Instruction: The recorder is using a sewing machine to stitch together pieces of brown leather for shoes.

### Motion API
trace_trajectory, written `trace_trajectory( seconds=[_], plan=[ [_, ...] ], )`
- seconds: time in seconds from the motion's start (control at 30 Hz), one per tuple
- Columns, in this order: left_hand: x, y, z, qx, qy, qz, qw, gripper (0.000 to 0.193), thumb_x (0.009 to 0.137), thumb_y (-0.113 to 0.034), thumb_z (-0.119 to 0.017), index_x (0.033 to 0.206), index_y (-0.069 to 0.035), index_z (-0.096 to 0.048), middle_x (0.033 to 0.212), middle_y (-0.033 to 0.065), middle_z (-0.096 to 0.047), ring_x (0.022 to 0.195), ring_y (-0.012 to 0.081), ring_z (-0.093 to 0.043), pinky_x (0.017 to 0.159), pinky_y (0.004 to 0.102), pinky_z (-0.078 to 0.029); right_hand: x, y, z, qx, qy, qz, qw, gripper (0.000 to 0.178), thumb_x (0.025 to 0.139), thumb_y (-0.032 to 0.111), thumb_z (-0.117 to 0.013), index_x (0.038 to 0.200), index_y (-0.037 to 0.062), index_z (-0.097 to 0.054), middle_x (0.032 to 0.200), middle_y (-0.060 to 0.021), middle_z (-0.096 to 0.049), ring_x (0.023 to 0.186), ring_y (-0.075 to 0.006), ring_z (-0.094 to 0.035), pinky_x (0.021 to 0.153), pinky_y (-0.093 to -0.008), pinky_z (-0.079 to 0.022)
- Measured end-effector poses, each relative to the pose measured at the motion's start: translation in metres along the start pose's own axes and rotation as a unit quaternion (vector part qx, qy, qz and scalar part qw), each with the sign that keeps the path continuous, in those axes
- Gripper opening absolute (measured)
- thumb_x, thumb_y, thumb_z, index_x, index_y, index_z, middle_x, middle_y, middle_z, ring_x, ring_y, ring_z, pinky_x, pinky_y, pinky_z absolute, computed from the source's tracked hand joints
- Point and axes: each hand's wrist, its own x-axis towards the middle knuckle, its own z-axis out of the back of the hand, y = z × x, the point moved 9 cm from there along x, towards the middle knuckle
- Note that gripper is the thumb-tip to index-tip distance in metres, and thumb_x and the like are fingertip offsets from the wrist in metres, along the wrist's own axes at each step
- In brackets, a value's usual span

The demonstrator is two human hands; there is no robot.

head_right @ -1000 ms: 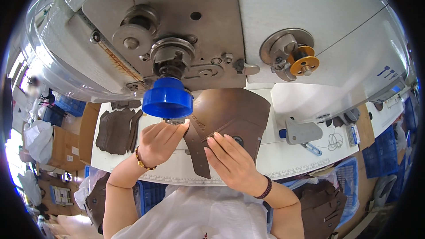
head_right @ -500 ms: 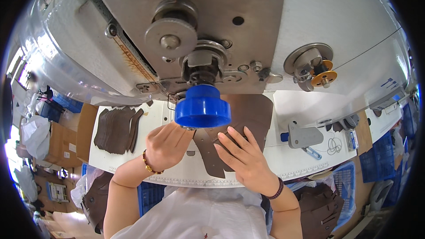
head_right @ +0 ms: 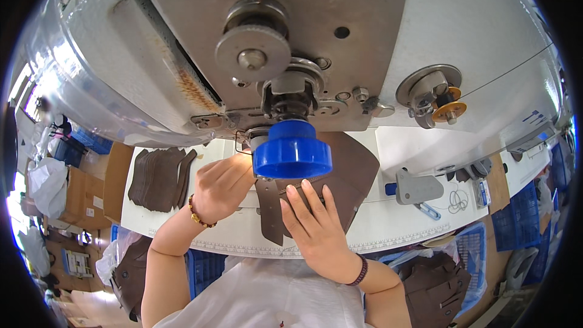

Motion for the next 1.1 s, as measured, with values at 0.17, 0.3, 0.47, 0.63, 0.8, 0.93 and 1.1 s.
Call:
trace_trajectory(
  seconds=[0.17,0.3,0.47,0.63,0.8,0.93,1.1],
  plan=[
    [-0.002,0.012,-0.001,-0.04,-0.002,0.022,0.999,0.03,0.063,-0.001,-0.064,0.093,-0.001,-0.064,0.09,0.0055,-0.06,0.077,0.0168,-0.064,0.06,0.0244,-0.053,0.005,0.011,-0.01,-0.027,-0.001,-0.05,0.998,0.045,0.076,0.008,-0.053,0.119,-0.0055,-0.051,0.132,-0.0218,-0.042,0.123,-0.0411,-0.04,0.099,-0.059,-0.03],
    [-0.003,0.016,-0.004,-0.057,0.031,0.049,0.997,0.03,0.063,0.001,-0.065,0.092,-0.001,-0.064,0.087,0.0056,-0.057,0.075,0.0169,-0.063,0.059,0.0248,-0.053,0.009,0.019,-0.017,-0.066,-0.027,-0.078,0.994,0.045,0.075,0.008,-0.053,0.117,-0.006,-0.052,0.132,-0.0223,-0.043,0.122,-0.0417,-0.041,0.096,-0.0595,-0.033],
    [-0.005,0.023,-0.004,-0.114,0.056,0.053,0.991,0.037,0.062,-0.001,-0.067,0.098,0.001,-0.061,0.091,0.0077,-0.054,0.077,0.0234,-0.063,0.065,0.0318,-0.055,0.015,0.033,-0.025,-0.116,-0.032,-0.104,0.987,0.042,0.076,0.011,-0.055,0.115,-0.0047,-0.054,0.128,-0.0242,-0.046,0.12,-0.0378,-0.045,0.096,-0.0573,-0.034],
    [0.0,0.025,0.003,-0.149,0.038,0.065,0.986,0.038,0.063,0.0,-0.068,0.1,0.0,-0.06,0.089,0.0094,-0.059,0.082,0.0275,-0.064,0.068,0.0343,-0.054,0.006,0.017,0.0,0.055,-0.046,-0.08,0.994,0.053,0.073,0.033,-0.069,0.117,0.007,-0.057,0.137,-0.0225,-0.037,0.129,-0.0342,-0.034,0.099,-0.0558,-0.022],
    [-0.009,0.031,0.016,-0.179,-0.031,0.167,0.969,0.033,0.064,0.002,-0.067,0.097,0.0,-0.062,0.092,0.0108,-0.062,0.085,0.0284,-0.064,0.069,0.0347,-0.054,0.011,-0.081,0.032,0.128,-0.102,-0.268,0.949,0.054,0.072,0.027,-0.073,0.119,0.004,-0.057,0.128,-0.0226,-0.047,0.112,-0.0343,-0.051,0.087,-0.0407,-0.042],
    [-0.006,0.005,0.012,-0.153,0.012,0.067,0.986,0.024,0.067,0.005,-0.063,0.091,0.003,-0.065,0.091,0.0122,-0.062,0.093,0.0273,-0.063,0.072,0.0335,-0.055,0.005,-0.114,0.022,0.37,-0.127,-0.243,0.888,0.044,0.075,0.015,-0.073,0.116,0.0061,-0.061,0.081,-0.0116,-0.067,0.075,-0.0192,-0.063,0.072,-0.0278,-0.047],
    [-0.011,-0.007,0.01,-0.059,0.001,-0.014,0.998,0.021,0.068,0.0,-0.065,0.088,0.005,-0.065,0.09,0.0112,-0.062,0.092,0.023,-0.063,0.071,0.0299,-0.056,0.012,-0.111,0.025,0.37,-0.112,-0.218,0.896,0.034,0.076,0.012,-0.072,0.109,0.0041,-0.066,0.083,-0.0107,-0.069,0.071,-0.0115,-0.062,0.068,-0.0234,-0.046]
  ],
)
